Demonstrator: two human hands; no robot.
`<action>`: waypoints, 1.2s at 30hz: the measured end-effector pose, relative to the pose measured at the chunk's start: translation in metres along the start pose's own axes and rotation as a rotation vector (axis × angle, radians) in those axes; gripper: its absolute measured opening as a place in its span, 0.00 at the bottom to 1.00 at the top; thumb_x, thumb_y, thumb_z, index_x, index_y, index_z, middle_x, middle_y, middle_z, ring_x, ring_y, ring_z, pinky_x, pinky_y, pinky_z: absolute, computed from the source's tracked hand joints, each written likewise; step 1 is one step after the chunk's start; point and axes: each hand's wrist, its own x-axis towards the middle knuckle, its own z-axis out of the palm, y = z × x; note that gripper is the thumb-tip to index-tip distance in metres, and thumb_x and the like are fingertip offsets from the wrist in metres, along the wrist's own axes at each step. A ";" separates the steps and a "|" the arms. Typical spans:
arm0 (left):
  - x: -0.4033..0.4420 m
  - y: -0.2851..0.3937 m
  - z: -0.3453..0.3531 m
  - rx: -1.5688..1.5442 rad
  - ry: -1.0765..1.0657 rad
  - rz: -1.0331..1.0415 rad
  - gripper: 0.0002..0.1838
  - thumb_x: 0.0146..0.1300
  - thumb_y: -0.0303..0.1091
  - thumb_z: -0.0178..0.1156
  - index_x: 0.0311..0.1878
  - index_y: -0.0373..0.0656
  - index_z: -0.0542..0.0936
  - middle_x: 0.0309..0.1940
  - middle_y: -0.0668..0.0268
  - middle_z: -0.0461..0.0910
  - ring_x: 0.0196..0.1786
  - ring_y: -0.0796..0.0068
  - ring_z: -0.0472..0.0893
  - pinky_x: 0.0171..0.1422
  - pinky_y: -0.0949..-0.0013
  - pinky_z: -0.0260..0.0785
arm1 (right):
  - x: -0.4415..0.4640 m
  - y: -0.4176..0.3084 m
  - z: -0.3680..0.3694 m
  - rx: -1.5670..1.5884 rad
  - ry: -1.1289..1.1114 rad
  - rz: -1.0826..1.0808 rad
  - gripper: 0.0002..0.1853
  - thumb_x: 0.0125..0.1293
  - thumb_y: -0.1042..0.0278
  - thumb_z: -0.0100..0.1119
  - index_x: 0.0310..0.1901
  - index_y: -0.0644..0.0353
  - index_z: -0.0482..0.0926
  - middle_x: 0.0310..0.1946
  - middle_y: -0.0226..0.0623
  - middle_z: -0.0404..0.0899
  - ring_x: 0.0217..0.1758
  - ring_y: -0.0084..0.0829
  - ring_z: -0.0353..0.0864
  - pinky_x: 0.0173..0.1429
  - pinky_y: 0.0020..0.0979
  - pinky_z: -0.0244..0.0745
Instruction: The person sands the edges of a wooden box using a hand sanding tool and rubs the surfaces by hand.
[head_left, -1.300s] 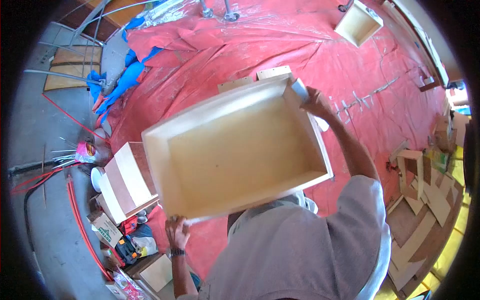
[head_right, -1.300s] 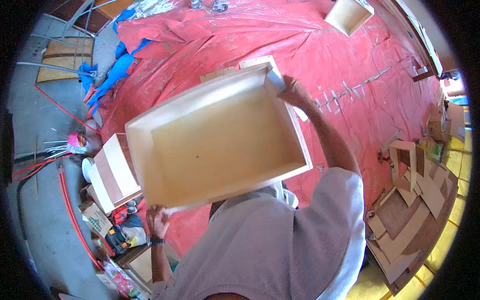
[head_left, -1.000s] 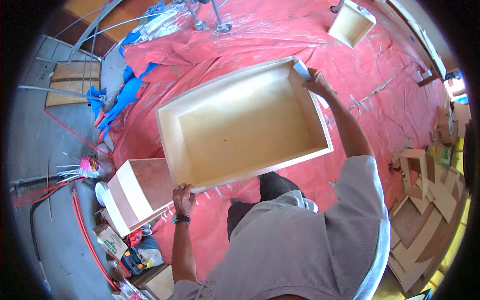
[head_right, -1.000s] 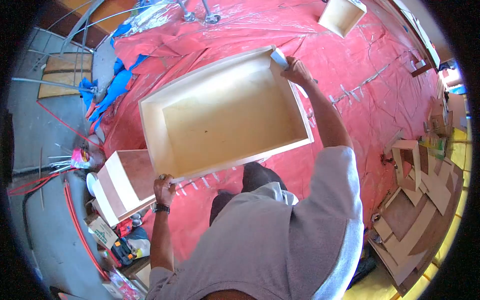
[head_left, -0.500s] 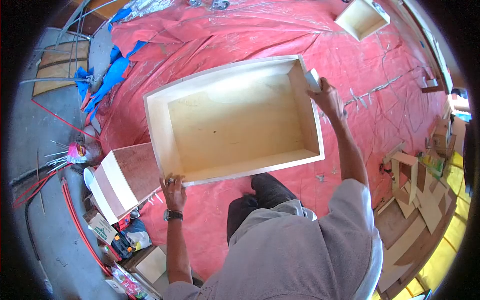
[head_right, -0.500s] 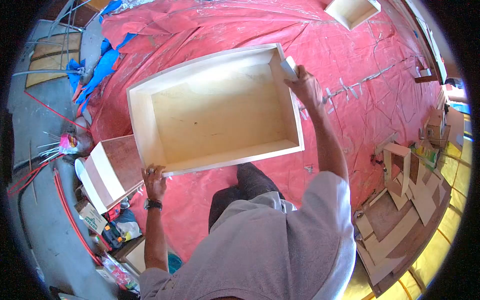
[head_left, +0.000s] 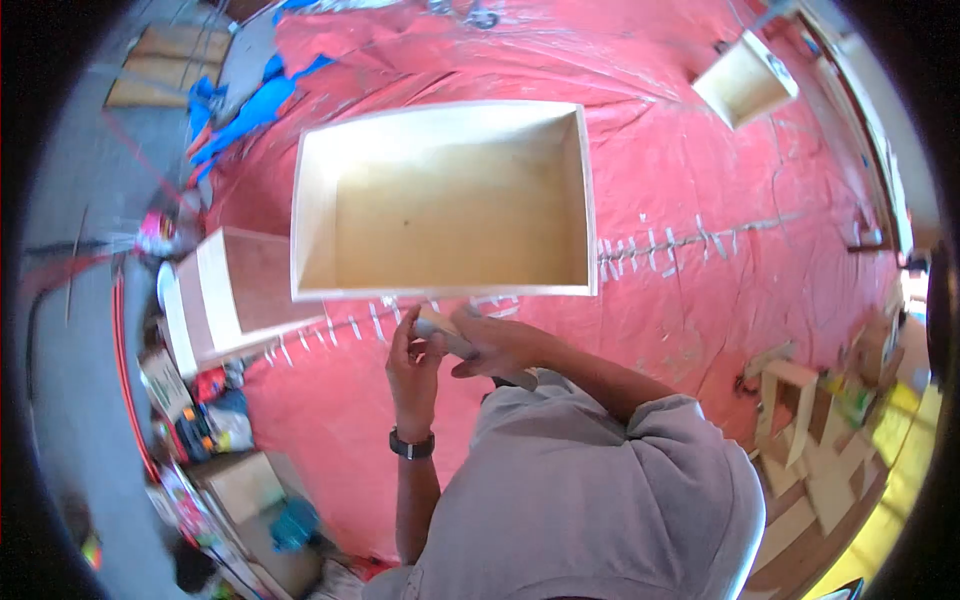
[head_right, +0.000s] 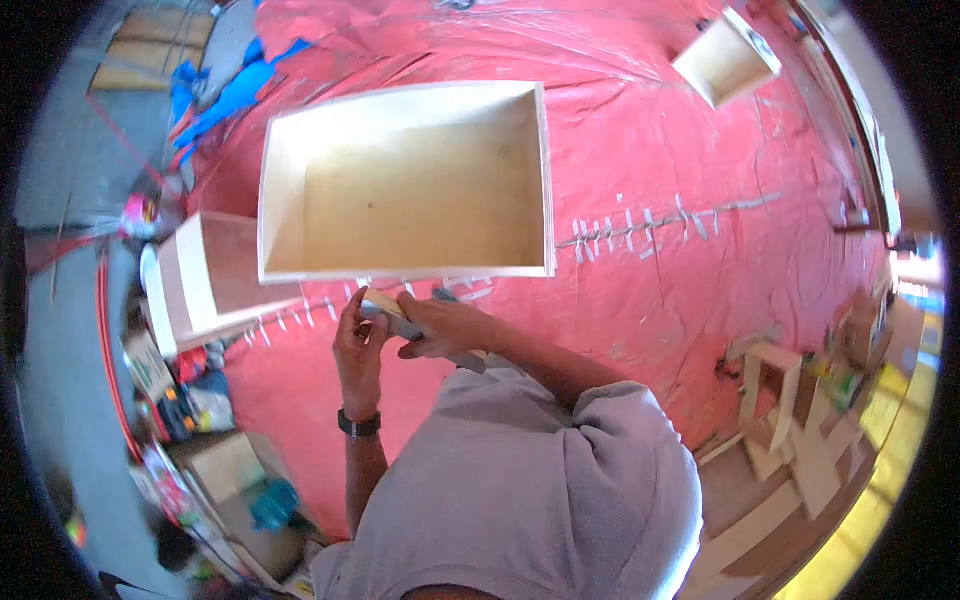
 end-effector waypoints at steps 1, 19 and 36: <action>-0.020 -0.007 0.009 -0.054 0.049 0.022 0.33 0.85 0.40 0.65 0.85 0.38 0.70 0.59 0.64 0.84 0.61 0.71 0.83 0.64 0.62 0.82 | -0.010 0.000 0.009 -0.027 -0.056 -0.074 0.37 0.67 0.52 0.82 0.65 0.66 0.70 0.52 0.59 0.87 0.58 0.59 0.90 0.61 0.54 0.83; -0.211 -0.006 0.110 -1.094 0.788 0.049 0.23 0.83 0.44 0.68 0.71 0.38 0.83 0.45 0.72 0.85 0.45 0.80 0.85 0.51 0.69 0.81 | -0.135 0.016 -0.114 0.689 -0.824 -0.189 0.62 0.64 0.30 0.80 0.85 0.70 0.64 0.85 0.49 0.67 0.59 0.37 0.92 0.59 0.43 0.91; -0.008 0.151 0.455 -0.726 0.263 0.260 0.28 0.84 0.35 0.67 0.82 0.44 0.76 0.58 0.73 0.85 0.60 0.79 0.85 0.68 0.67 0.81 | -0.308 0.197 -0.342 0.740 -0.238 -0.111 0.47 0.77 0.55 0.72 0.88 0.68 0.61 0.58 0.40 0.87 0.53 0.29 0.87 0.59 0.33 0.82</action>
